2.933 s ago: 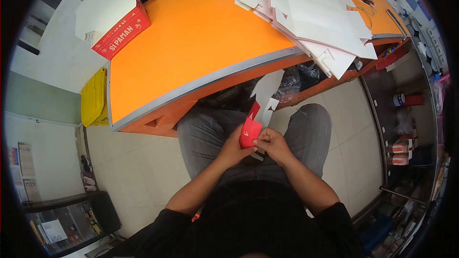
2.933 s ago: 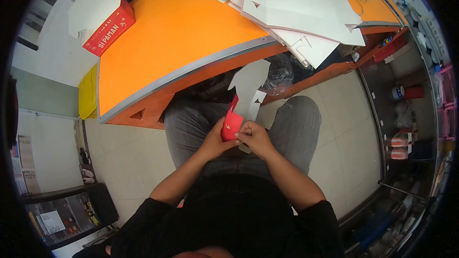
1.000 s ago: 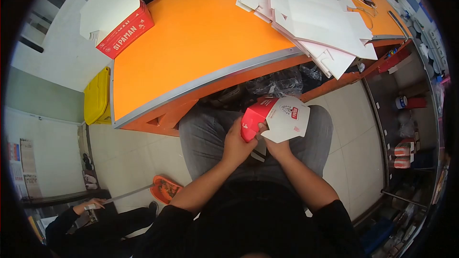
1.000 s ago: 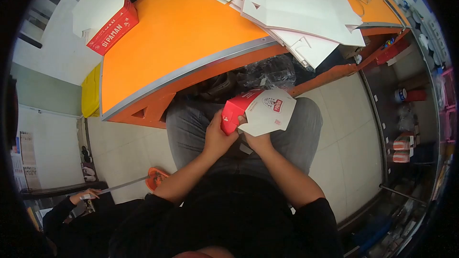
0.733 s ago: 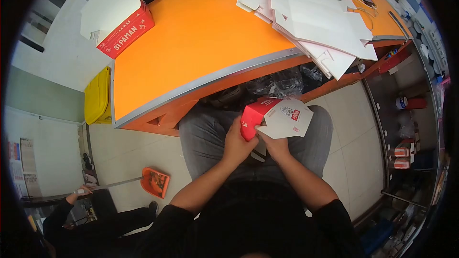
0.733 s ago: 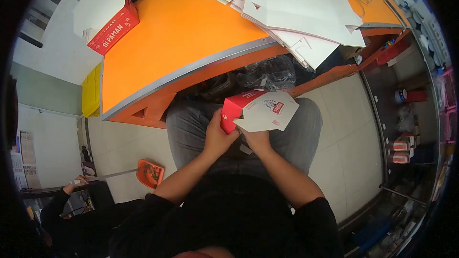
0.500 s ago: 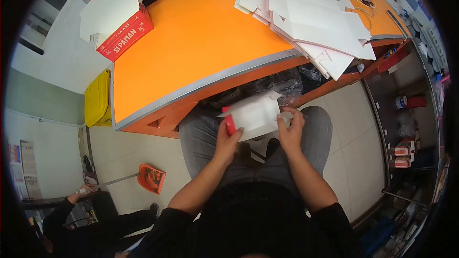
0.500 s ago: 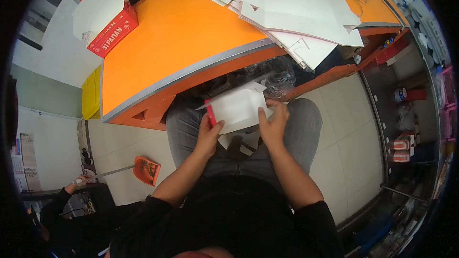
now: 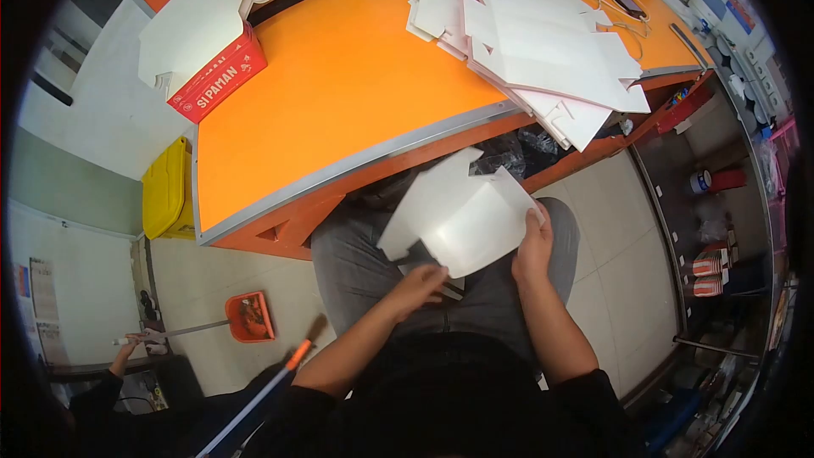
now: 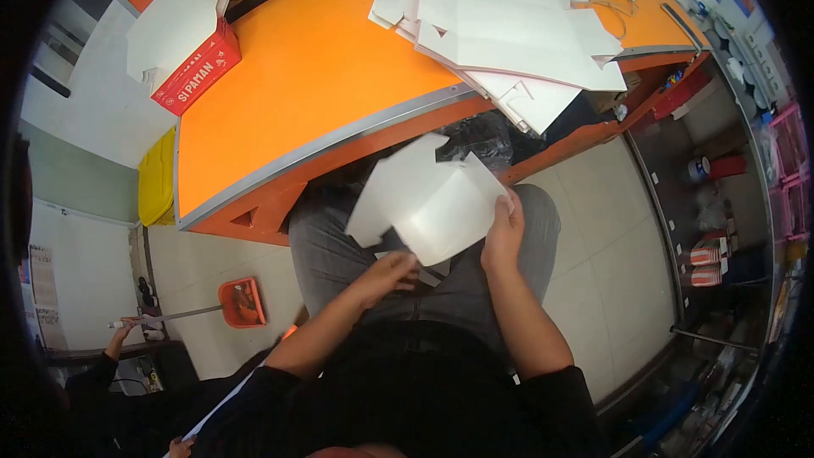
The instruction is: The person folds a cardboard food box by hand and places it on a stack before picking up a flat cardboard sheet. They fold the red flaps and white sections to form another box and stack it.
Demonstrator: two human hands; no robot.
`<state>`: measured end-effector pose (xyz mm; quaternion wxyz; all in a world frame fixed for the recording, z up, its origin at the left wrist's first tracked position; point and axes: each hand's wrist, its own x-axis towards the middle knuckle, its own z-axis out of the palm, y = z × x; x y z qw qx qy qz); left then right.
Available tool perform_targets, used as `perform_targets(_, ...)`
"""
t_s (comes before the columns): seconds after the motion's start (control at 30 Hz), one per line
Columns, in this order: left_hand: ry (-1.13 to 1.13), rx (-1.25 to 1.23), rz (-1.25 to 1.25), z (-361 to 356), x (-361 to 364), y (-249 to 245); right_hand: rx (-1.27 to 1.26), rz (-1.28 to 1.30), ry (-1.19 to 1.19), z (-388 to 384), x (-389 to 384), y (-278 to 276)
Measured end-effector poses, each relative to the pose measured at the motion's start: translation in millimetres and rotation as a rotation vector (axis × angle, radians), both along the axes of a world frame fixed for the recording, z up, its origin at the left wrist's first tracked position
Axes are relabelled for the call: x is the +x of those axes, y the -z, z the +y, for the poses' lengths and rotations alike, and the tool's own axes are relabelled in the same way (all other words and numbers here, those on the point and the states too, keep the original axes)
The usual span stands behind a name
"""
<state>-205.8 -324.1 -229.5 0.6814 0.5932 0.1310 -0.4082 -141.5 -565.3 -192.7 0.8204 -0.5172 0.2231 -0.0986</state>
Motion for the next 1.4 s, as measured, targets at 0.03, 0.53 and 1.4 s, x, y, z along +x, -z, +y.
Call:
perform_targets(0.03,0.131,0.087,-0.065,-3.8,-1.2,-9.4,-0.098,-0.056,-0.030,-3.3,-4.7,-5.9)
perform_targets(0.53,-0.474,-0.034,-0.652,-8.2,41.9,-113.0,-0.919,-0.794,-0.504,10.9,-58.9,-91.7)
perform_targets(1.4,-0.525,-0.272,-0.486,-0.6,-13.5,-177.7,-1.082,-1.069,-0.495,14.3,-94.9,-105.1)
